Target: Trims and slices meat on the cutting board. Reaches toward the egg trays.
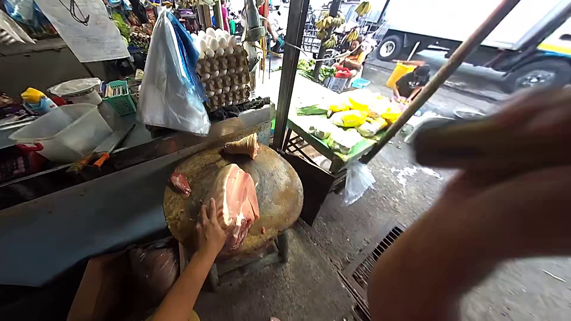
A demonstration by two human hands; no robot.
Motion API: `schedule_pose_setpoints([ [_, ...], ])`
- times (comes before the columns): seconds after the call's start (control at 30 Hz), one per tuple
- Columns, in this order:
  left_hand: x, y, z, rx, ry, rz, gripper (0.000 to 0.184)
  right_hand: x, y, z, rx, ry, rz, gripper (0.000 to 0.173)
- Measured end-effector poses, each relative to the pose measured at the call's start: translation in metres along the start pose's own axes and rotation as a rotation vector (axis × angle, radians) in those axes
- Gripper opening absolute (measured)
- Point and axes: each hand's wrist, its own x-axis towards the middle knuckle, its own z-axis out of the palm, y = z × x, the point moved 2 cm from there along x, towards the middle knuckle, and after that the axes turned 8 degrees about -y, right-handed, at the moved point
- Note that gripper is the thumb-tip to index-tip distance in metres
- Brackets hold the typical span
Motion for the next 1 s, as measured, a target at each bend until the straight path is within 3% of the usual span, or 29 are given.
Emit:
schedule_pose_setpoints([
  [0.13,0.000,0.001,-0.002,0.040,-0.020,-0.005,0.102,-0.109,0.044,0.029,0.085,-0.204,0.304,0.015],
  [0.33,-0.001,0.004,-0.002,0.110,0.010,-0.002,0.103,-0.310,0.098,0.023,-0.246,-0.576,1.005,0.036],
  [0.43,0.000,0.003,0.001,0.108,0.041,-0.002,0.104,-0.367,0.098,0.016,-0.314,-0.737,1.221,0.039],
  [0.57,-0.001,0.004,0.001,0.138,0.041,-0.014,0.104,-0.405,0.093,0.012,-0.383,-0.895,1.317,0.039],
  [0.7,-0.004,0.009,0.000,0.154,0.007,-0.046,0.103,-0.420,0.105,0.010,-0.405,-0.956,1.377,0.036],
  [0.83,-0.005,0.010,0.000,0.172,-0.001,-0.058,0.102,-0.369,0.100,0.006,-0.363,-0.930,1.298,0.043],
  [0.9,-0.007,0.011,-0.002,0.151,-0.003,-0.044,0.100,-0.316,0.088,0.005,-0.280,-0.781,1.095,0.040],
  [1.0,-0.008,0.011,-0.002,0.126,0.022,-0.019,0.099,-0.204,0.055,0.010,-0.078,-0.416,0.552,0.032],
])
